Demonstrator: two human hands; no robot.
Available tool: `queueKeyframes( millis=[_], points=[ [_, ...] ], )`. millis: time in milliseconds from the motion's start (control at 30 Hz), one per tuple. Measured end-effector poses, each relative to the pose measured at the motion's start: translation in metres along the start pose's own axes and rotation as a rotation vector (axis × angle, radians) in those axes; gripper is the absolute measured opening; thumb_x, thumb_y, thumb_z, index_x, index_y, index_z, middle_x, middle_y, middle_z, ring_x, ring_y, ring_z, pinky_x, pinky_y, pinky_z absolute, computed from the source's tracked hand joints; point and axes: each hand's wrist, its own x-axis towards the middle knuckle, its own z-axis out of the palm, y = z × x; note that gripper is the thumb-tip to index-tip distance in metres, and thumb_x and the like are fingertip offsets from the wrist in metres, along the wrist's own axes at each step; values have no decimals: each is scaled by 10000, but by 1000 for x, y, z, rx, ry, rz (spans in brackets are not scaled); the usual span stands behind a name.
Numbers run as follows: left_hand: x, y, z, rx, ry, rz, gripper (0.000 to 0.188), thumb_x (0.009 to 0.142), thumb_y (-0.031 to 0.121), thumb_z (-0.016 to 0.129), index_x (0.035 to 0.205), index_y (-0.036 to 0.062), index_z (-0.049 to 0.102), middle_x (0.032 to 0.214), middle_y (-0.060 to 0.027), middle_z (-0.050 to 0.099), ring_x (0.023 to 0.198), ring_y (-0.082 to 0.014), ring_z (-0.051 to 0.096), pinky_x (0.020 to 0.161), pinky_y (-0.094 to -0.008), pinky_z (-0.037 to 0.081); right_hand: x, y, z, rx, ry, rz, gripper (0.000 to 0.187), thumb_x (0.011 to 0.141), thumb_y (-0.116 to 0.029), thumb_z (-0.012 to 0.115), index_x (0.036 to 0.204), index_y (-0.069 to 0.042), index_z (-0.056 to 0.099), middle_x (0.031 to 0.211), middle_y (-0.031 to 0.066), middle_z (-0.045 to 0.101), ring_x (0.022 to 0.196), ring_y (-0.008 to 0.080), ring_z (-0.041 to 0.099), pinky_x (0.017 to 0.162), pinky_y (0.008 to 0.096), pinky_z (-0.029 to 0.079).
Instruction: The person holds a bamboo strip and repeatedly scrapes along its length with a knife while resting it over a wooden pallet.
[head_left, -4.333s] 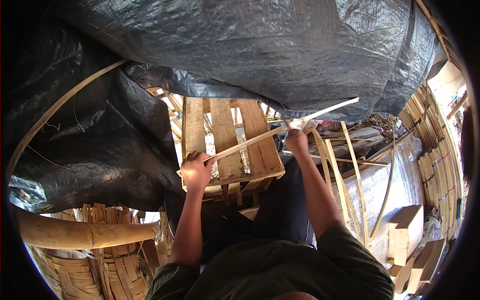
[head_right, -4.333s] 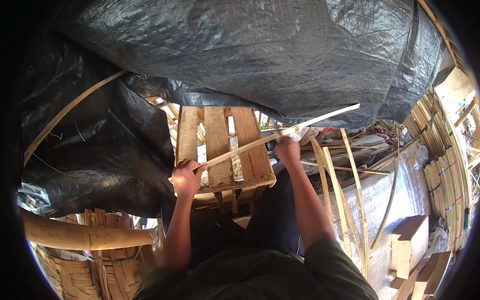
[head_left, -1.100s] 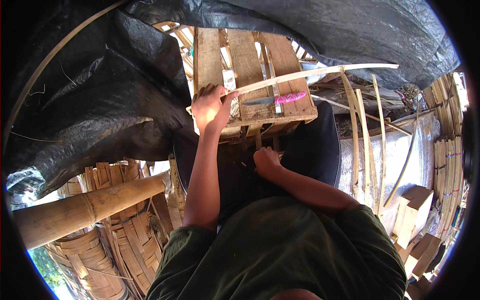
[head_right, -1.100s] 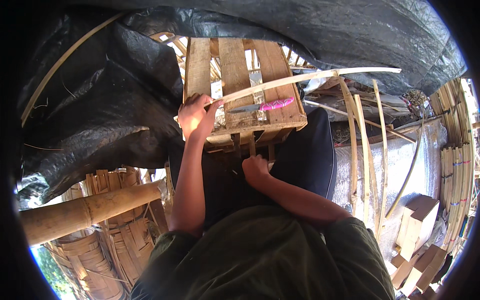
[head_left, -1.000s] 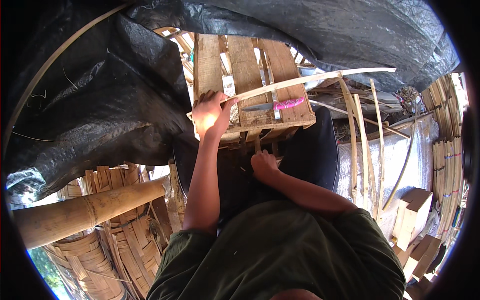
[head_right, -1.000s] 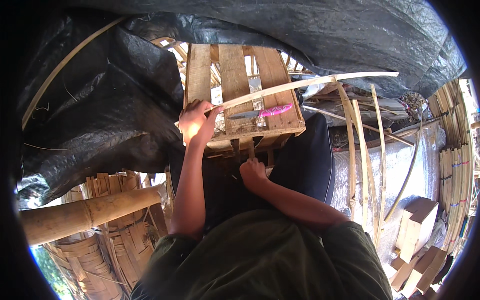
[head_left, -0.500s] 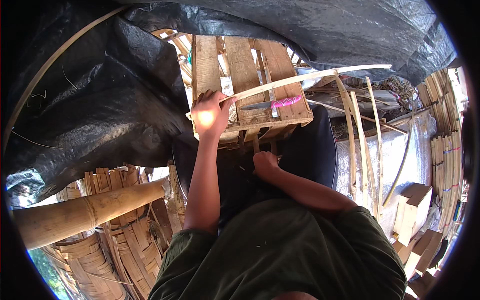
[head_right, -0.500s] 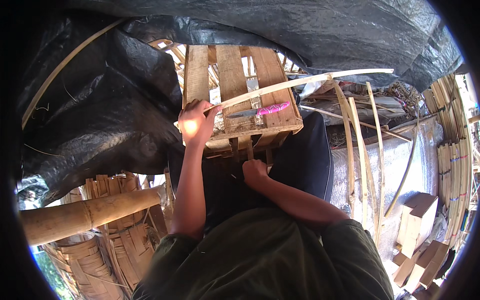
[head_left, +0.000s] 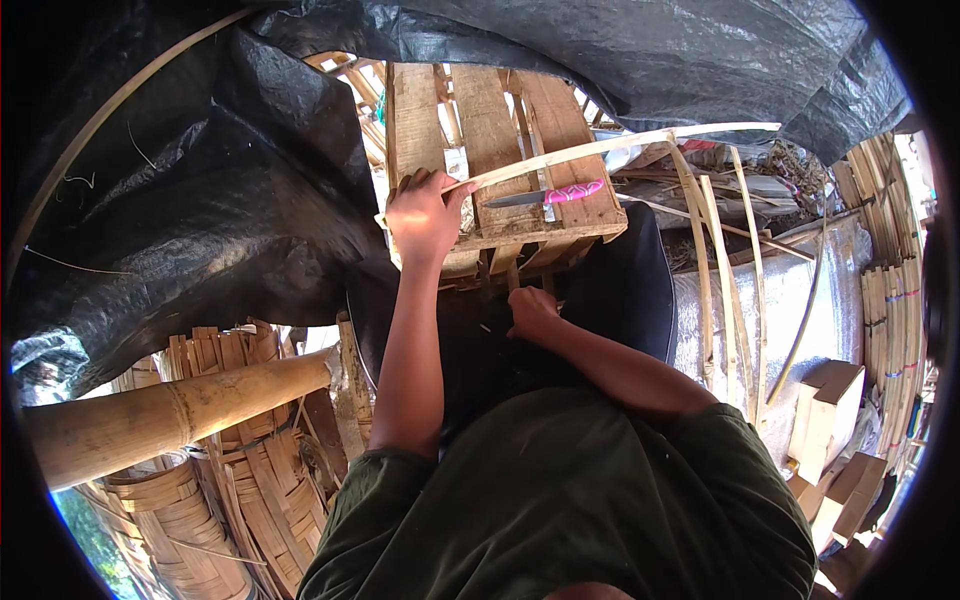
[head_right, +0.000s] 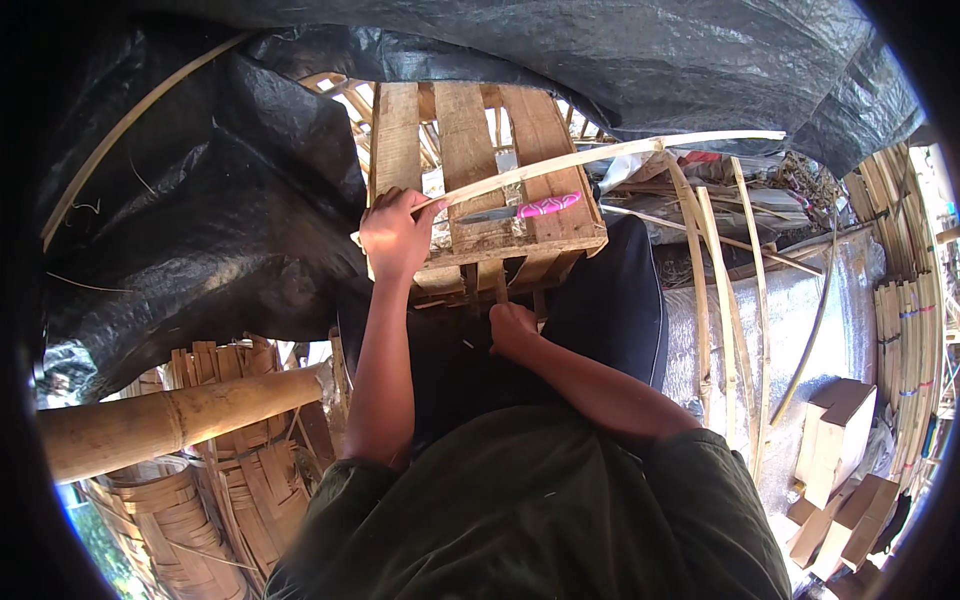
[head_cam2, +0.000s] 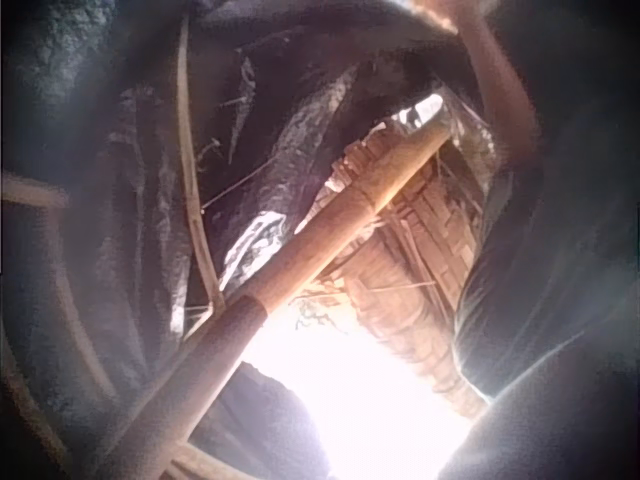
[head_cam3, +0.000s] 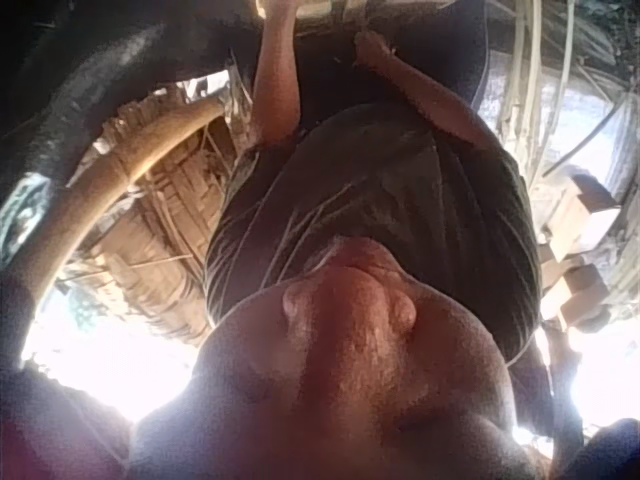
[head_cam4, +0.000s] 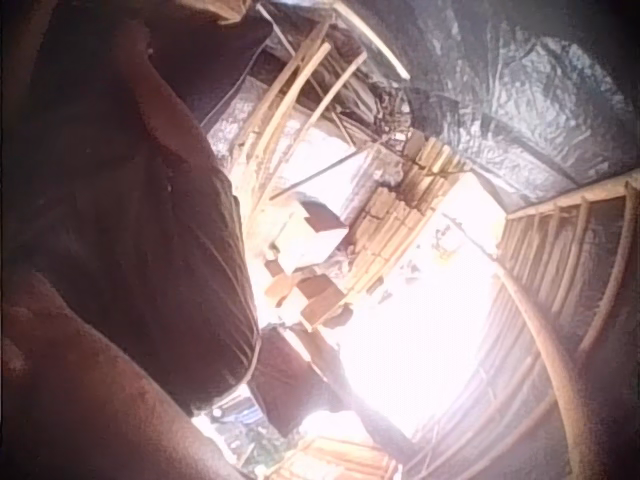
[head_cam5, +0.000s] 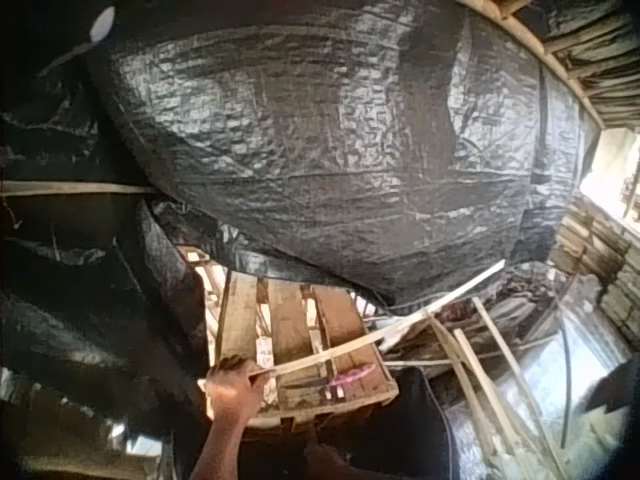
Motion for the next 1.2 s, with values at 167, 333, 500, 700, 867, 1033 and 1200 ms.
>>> queueKeyframes(
  millis=[167, 333, 500, 700, 867, 1033, 1200],
  points=[
    [0, 2, -4, 18, -9, 3, 301, 790, 390, 804, 824, 103, 718, 824, -32, 695, 823, -265, 664, 744, -394, 496, -26, -24, -27, -14, 10, 61, 445, 680, -334, 909, 963, -54, 712, 1026, 165, 719, 1040, 333, 696, 853, 441, 572],
    [0, 2, -4, -30, 6, 0, 292, 789, 358, 816, 783, 94, 693, 803, -52, 678, 815, -284, 666, 722, -418, 489, -53, -37, -95, 137, 847, -475, 159, 808, -190, 778, 847, -87, 664, 821, 112, 650, 768, 330, 665, 717, 480, 545],
    [1, 4, -5, -61, -5, -30, 268, 753, 320, 837, 764, 99, 686, 778, -60, 661, 790, -289, 653, 708, -412, 491, -42, 4, -175, -96, 1064, -175, 200, 858, -135, 678, 1044, -64, 693, 1030, 99, 610, 1057, 342, 567, 911, 491, 447],
    [0, -2, -4, -39, -71, -38, 232, 815, 356, 783, 855, 142, 704, 861, -28, 649, 875, -266, 632, 771, -405, 480, -31, 33, -191, -202, 753, -223, 144, 884, -234, 693, 992, -149, 737, 1023, 61, 627, 1119, 271, 571, 909, 449, 430],
    [-2, -6, 2, -34, -28, -22, 245, 821, 365, 779, 829, 133, 700, 840, -29, 646, 869, -268, 630, 771, -408, 481, -27, 48, -193, -223, 855, -299, 112, 884, -2, 576, 969, -30, 642, 1006, 114, 663, 1067, 318, 613, 888, 454, 456],
    [-1, -4, -2, -31, -69, -59, 250, 821, 366, 778, 818, 128, 699, 830, -33, 642, 861, -268, 629, 767, -413, 478, -27, 71, -197, 72, 765, -186, 122, 882, 13, 590, 1000, -2, 618, 875, 262, 661, 840, 484, 639, 709, 513, 504],
    [2, 0, -5, -4, -75, -65, 246, 815, 356, 784, 815, 126, 698, 826, -39, 641, 844, -267, 627, 763, -417, 476, -24, 82, -217, 281, 1116, -114, 97, 909, 40, 561, 1003, 30, 540, 873, 288, 643, 828, 494, 630, 674, 526, 484]
  ],
)
